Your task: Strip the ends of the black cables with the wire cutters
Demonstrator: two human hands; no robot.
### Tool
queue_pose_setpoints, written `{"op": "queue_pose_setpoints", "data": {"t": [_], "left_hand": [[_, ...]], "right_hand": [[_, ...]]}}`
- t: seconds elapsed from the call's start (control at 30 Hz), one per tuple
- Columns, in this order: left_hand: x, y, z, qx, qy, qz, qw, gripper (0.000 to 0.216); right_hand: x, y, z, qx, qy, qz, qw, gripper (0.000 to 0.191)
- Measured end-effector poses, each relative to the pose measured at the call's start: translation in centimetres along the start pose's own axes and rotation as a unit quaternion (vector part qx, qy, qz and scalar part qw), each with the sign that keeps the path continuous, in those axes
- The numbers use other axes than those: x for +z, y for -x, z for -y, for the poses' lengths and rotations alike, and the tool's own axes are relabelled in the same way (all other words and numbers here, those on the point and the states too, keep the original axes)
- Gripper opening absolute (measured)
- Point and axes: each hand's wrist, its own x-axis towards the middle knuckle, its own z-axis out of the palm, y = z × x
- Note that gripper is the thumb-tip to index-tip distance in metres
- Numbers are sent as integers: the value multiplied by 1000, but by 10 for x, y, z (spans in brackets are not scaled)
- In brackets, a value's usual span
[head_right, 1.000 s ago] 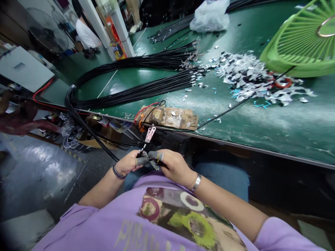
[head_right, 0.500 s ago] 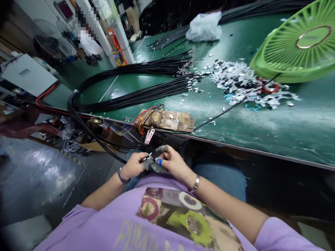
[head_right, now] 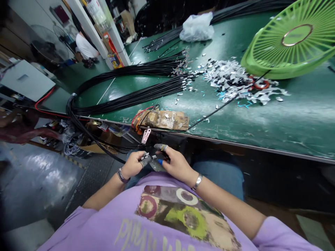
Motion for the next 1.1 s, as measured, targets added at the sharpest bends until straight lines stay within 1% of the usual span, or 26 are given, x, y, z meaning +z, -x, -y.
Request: {"op": "queue_pose_setpoints", "data": {"t": [0.03, 0.1, 0.17, 0.23, 0.3, 0.33, 0.37, 0.4, 0.47, 0.53, 0.63, 0.7, 0.8, 0.9, 1.1], "left_hand": [[0, 0, 0, 2, 2, 6, 1000, 19], [0, 0, -2, 9, -12, 17, 1000, 21], [0, 1, -5, 28, -40, 33, 998, 21], [-1, 2, -8, 60, -39, 58, 996, 20], [-3, 2, -10, 78, 16, 85, 993, 21], [-4, 2, -11, 70, 54, 88, 992, 23], [-5, 2, -12, 52, 90, 80, 991, 25], [-5, 1, -12, 27, 119, 61, 991, 27], [-5, 1, -13, -24, 150, 14, 988, 31], [-3, 2, -13, -53, 152, -11, 987, 32], [0, 6, -12, -61, 144, -18, 988, 28], [2, 9, -12, -65, 145, -27, 987, 24], [3, 12, -11, -71, 151, -43, 985, 22], [2, 13, -12, -69, 146, -51, 986, 21], [2, 12, -14, -41, 135, -57, 988, 28]], "right_hand": [[0, 0, 2, -12, 8, 5, 1000, 35], [-1, -3, 8, -15, 14, 17, 1000, 25], [-1, -8, 11, 13, -13, 42, 999, 15], [-1, -13, 9, 83, -84, 74, 990, 11], [3, -16, 1, 186, -165, 86, 965, 13], [5, -15, -3, 234, -191, 79, 950, 14], [8, -15, -8, 268, -203, 71, 939, 14], [11, -13, -11, 283, -205, 69, 934, 14], [16, -10, -14, 264, -194, 84, 941, 13], [17, -8, -12, 226, -178, 94, 953, 16], [13, -11, 0, 164, -163, 69, 970, 16], [10, -15, 8, 144, -169, 63, 973, 17], [12, -18, 16, 162, -191, 74, 965, 25], [17, -16, 20, 182, -215, 63, 957, 33], [22, -13, 20, 207, -273, 55, 938, 39]]}}
